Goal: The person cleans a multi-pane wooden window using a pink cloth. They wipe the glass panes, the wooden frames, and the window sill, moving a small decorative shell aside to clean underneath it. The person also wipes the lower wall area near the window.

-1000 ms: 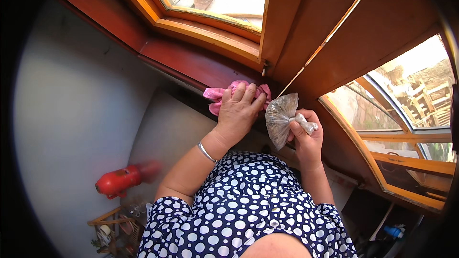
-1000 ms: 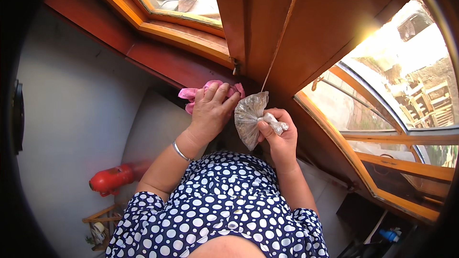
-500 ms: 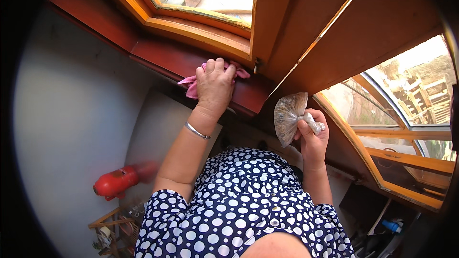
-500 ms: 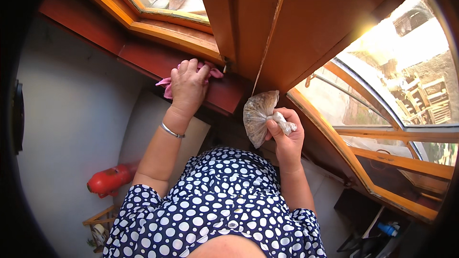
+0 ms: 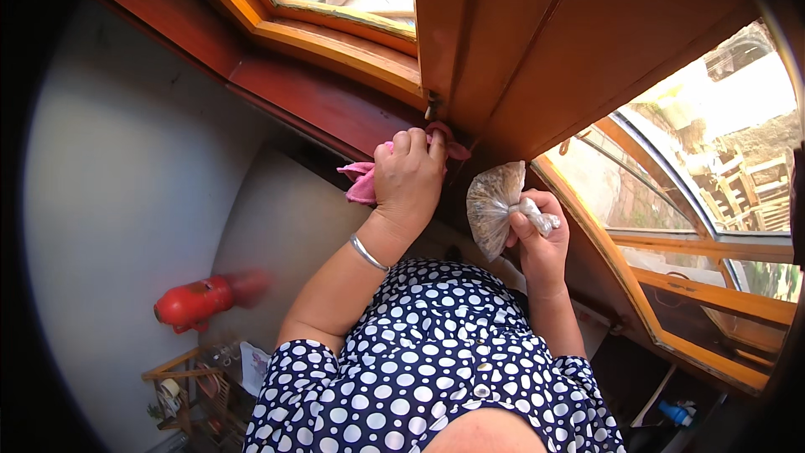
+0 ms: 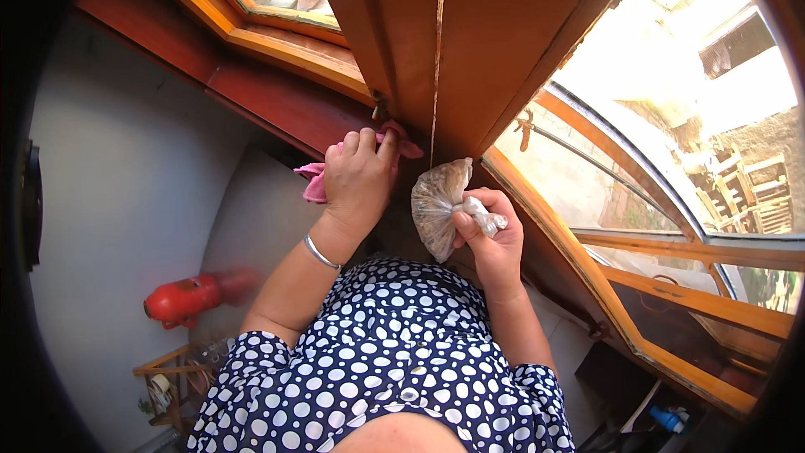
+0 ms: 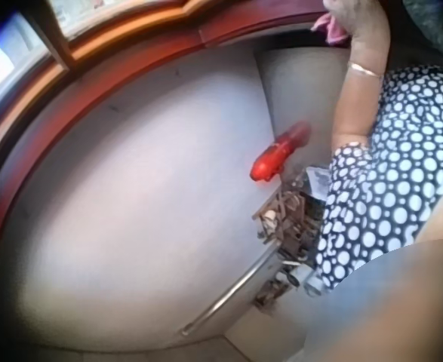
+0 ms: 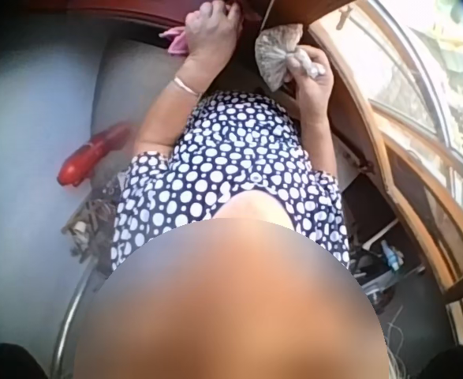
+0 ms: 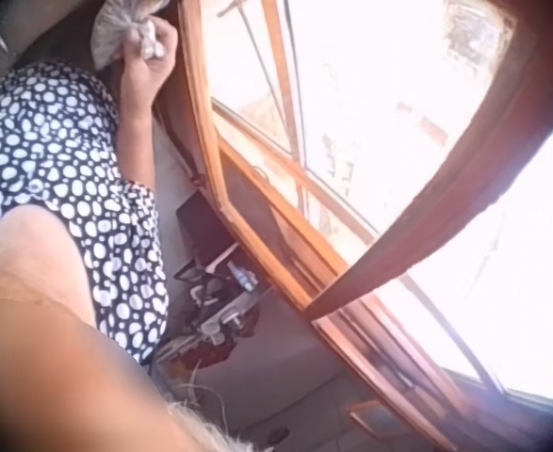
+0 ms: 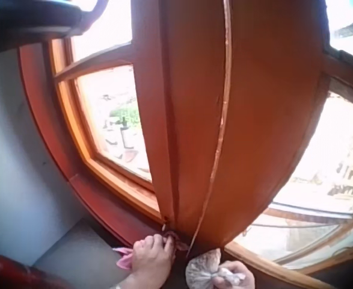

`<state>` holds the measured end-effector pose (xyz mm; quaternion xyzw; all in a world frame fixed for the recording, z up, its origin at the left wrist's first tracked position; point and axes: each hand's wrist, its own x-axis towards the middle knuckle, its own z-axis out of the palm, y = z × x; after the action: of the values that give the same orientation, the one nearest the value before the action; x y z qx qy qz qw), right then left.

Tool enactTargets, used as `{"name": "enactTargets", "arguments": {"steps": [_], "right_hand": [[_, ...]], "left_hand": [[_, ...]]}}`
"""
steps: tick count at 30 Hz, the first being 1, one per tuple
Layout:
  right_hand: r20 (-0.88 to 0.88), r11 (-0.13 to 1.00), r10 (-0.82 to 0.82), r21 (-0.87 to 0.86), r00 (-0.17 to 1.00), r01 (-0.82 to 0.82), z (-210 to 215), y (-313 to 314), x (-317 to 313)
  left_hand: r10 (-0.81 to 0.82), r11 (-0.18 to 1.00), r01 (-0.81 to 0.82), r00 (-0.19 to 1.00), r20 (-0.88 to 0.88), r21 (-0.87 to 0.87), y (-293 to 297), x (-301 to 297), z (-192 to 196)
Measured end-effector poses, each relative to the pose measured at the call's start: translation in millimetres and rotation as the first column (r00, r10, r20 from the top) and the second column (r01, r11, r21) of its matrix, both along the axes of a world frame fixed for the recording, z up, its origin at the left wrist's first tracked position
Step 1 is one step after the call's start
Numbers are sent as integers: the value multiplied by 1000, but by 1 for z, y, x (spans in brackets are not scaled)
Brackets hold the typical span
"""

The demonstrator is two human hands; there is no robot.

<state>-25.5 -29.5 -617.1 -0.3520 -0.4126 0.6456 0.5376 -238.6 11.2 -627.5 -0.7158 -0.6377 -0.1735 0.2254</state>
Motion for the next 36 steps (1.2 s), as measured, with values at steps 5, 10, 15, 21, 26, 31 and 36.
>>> {"name": "enactTargets", "arguments": {"steps": [5, 10, 15, 21, 26, 31, 36], "right_hand": [[4, 998, 56, -4, 998, -56, -2, 2, 10], [1, 997, 72, -1, 997, -72, 1, 1, 13], [0, 993, 114, -8, 993, -114, 1, 1, 13], [-4, 993, 116, -18, 993, -116, -2, 5, 11], [-3, 994, 107, -7, 994, -107, -4, 5, 8], [-6, 997, 71, 10, 997, -71, -3, 7, 4], [22, 998, 46, 31, 999, -47, -3, 5, 0]], "left_hand": [[91, 995, -91, 996, -8, -47, 16, 13, -4], [35, 968, 2, 990, 139, -252, 32, 1, 11], [-106, 870, 231, 950, 293, -435, 40, -30, 38], [-184, 873, 205, 979, 90, -442, 17, -19, 41], [-260, 903, 274, 962, 88, -331, -13, -17, 35], [-303, 921, 336, 936, 178, -196, -29, -39, 19], [-102, 987, 119, 984, 147, -109, -15, -78, 9]]}}
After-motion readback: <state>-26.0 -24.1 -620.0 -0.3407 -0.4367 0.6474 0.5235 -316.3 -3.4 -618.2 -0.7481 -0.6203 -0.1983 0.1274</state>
